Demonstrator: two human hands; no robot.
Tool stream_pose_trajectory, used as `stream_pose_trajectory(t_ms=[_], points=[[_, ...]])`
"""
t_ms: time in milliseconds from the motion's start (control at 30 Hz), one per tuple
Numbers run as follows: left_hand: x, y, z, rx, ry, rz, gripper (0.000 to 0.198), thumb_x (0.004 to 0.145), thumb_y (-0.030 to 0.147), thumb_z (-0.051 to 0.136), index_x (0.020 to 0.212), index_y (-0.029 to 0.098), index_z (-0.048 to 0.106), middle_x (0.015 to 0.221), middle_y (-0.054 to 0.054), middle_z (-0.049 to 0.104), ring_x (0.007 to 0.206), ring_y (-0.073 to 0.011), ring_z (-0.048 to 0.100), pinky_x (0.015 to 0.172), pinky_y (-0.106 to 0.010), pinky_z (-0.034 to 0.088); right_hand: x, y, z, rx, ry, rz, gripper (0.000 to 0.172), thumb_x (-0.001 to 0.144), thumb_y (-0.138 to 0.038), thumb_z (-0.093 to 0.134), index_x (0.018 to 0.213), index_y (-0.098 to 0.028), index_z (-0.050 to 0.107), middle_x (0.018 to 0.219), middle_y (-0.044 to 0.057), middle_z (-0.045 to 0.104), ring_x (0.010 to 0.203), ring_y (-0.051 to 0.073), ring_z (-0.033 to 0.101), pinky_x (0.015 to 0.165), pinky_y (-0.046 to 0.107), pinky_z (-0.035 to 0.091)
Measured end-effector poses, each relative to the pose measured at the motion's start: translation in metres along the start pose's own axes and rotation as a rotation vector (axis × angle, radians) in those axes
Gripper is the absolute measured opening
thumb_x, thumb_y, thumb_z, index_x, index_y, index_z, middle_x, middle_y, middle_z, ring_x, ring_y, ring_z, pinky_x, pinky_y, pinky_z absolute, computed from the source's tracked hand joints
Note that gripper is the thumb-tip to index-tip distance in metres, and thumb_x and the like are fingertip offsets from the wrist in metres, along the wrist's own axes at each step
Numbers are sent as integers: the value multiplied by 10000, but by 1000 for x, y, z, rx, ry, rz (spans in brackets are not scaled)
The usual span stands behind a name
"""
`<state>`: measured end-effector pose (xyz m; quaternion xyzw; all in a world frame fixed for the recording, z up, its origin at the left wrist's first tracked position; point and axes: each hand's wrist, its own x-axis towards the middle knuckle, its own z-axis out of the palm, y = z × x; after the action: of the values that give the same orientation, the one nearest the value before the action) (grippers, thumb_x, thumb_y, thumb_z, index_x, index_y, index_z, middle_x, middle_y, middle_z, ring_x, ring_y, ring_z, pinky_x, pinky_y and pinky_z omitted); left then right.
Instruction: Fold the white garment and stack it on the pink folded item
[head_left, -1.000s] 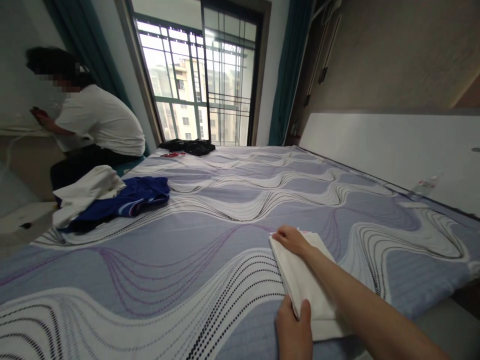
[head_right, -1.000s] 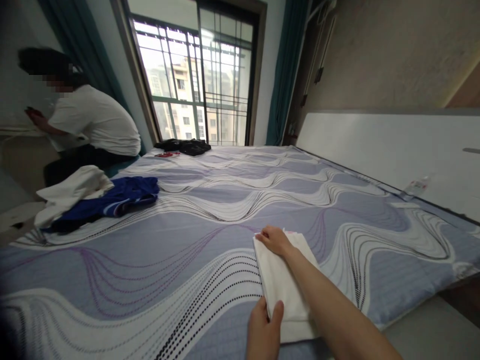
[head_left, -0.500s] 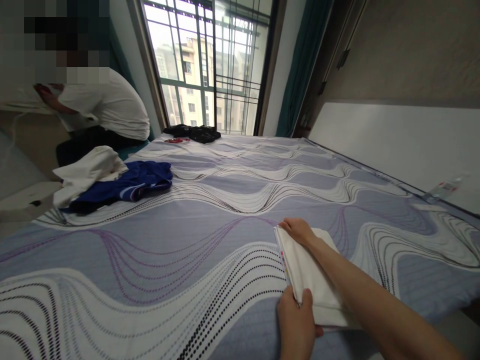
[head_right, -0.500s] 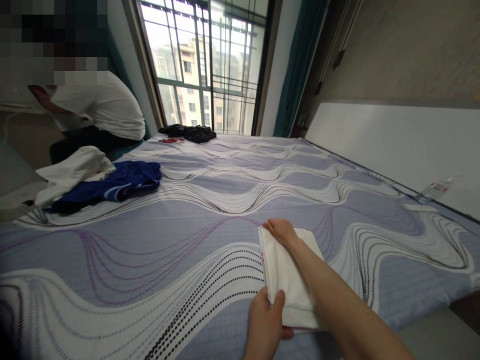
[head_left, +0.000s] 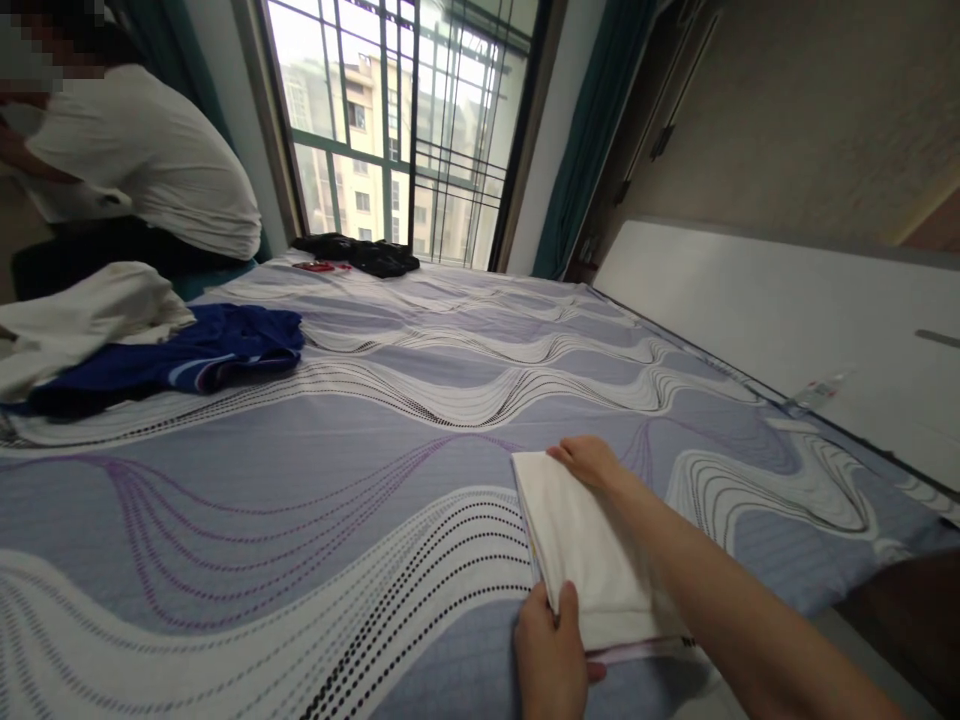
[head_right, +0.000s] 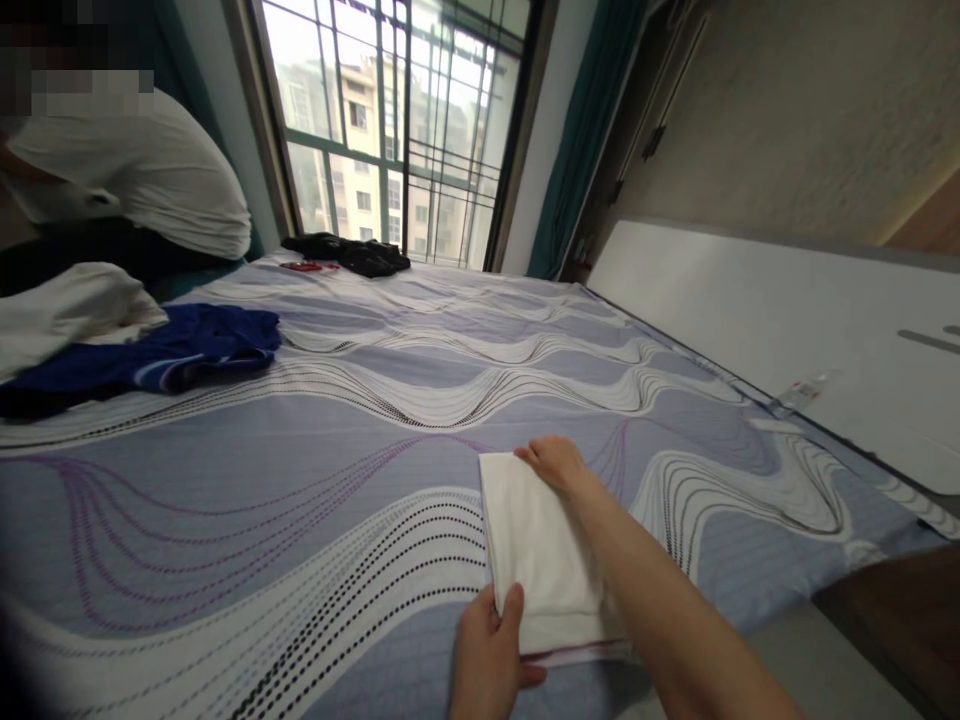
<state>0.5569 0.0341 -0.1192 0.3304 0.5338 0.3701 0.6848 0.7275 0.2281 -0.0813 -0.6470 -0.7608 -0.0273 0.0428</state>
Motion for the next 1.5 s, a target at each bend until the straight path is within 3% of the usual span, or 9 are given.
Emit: stream_pose_trajectory(t_ms=[167,433,767,1100,1200,1267,1333,1400,1500], points=[[3,0,-2,-28,-64,-60,448,834,543,486,1000,129,518,778,-65,628,512,-219,695,334,-206,447,4,-25,6,145,39,-110,259,911,-433,535,1003,-240,682,970,37,703,940,183,596,864,314,318],[1,2,-1,-26,-81,-46,417,853,523,450,1009,138,493,770,-42,622,455,-171,667,322,-178,416,2,-18,17,261,37,-106,135,883,-258,509,892,-194,627,873,22,685,809,160,592,828,314,346],[5,-10,-3,-153,-164,-35,497,843,616,456,1026,154,479,745,-23,630,397,-139,617,327,-208,412,1,-19,22,145,-22,-99,245,955,-327,440,912,-189,639,971,62,696,918,193,602,846,329,325],[6,-19,-8,-65,-134,-137,366,852,443,513,1004,111,490,988,-146,662,446,-151,654,336,-216,408,-19,12,6,-70,-47,0,547,985,-535,329,695,-190,639,681,76,692,731,197,617,917,372,312],[3,-17,-11,-48,-110,-160,361,887,395,444,1099,103,466,1149,-199,639,473,-153,668,382,-249,450,-20,11,-1,-110,-29,80,520,993,-509,317,832,-183,688,851,108,727,878,224,629,962,409,303],[0,-11,-19,86,-120,-157,342,909,403,390,1042,112,510,1068,-178,689,483,-169,672,408,-270,463,-25,-5,-1,-117,19,147,467,997,-479,309,1088,-196,670,1124,129,693,1087,250,578,1040,475,244],[-1,-1,-30,363,-112,-47,417,921,490,353,819,153,576,778,-113,724,503,-193,672,484,-297,497,-36,-32,4,-93,71,214,502,1000,-488,277,1365,-237,512,1427,130,514,1321,286,409,1101,555,137],[0,10,-41,634,19,217,493,925,544,335,696,191,592,625,-80,687,621,-222,697,642,-341,543,-50,-63,12,-31,64,238,587,994,-540,221,1507,-271,319,1592,87,282,1456,311,181,1131,583,58],[8,13,-44,800,328,686,441,964,419,320,1103,141,632,1125,-168,699,1124,-266,639,946,-427,510,-64,-95,20,74,-66,200,653,987,-567,133,1551,-246,205,1639,38,128,1494,305,37,1162,549,57]])
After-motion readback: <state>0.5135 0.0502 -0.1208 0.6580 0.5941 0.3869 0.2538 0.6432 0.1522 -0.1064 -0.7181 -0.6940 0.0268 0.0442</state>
